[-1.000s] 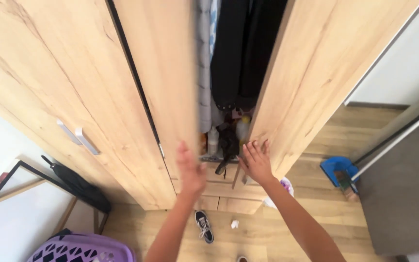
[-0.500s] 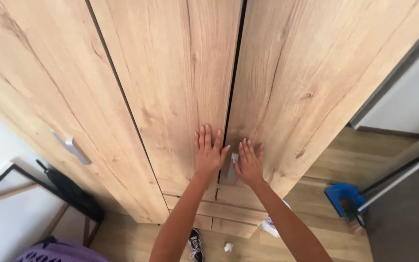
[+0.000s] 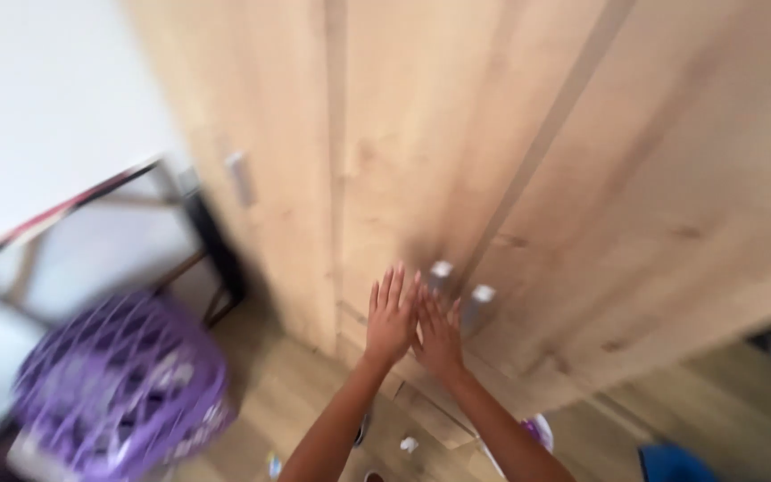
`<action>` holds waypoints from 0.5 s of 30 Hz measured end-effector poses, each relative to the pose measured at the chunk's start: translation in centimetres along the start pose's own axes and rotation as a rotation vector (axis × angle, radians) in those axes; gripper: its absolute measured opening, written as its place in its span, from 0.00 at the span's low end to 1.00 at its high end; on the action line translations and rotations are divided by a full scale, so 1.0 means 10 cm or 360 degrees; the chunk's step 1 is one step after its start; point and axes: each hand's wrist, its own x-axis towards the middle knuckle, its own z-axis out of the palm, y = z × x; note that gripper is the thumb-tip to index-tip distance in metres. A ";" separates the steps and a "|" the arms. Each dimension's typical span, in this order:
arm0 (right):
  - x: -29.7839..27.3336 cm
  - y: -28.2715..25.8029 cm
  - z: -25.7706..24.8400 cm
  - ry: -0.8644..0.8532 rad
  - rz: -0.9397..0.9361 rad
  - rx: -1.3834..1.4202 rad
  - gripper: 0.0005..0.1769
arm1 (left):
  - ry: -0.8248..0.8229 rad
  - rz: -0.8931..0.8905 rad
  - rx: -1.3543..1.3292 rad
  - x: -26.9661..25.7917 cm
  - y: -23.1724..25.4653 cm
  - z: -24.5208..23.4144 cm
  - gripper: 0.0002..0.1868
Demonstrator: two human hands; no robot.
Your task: Organizing a bedroom by hanging a jacket, clearing the bed of miscellaneous items, brushing pillows, and disposing of trash.
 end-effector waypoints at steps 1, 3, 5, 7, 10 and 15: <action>-0.07 -0.23 0.07 -0.0124 -0.0051 0.0139 0.47 | -0.0049 -0.0103 0.0096 -0.33 -0.08 -0.12 0.36; -0.03 -0.77 0.05 -0.0252 -0.0228 0.0360 0.49 | -0.0061 -0.0279 0.0308 -0.82 -0.28 -0.49 0.39; -0.06 -1.30 0.03 -0.0397 -0.0410 0.0576 0.52 | -0.0088 -0.0466 0.0514 -1.33 -0.42 -0.87 0.42; -0.14 -1.80 0.03 -0.0387 -0.0728 0.0651 0.48 | 0.0031 -0.0702 0.0615 -1.85 -0.48 -1.26 0.43; -0.28 -2.55 -0.15 -0.0359 -0.1027 0.0854 0.48 | 0.0157 -0.0988 0.0897 -2.37 -0.35 -2.00 0.42; -0.71 -3.66 -0.55 -0.0567 -0.1453 0.1175 0.48 | 0.0300 -0.1443 0.1254 -3.32 0.05 -2.94 0.42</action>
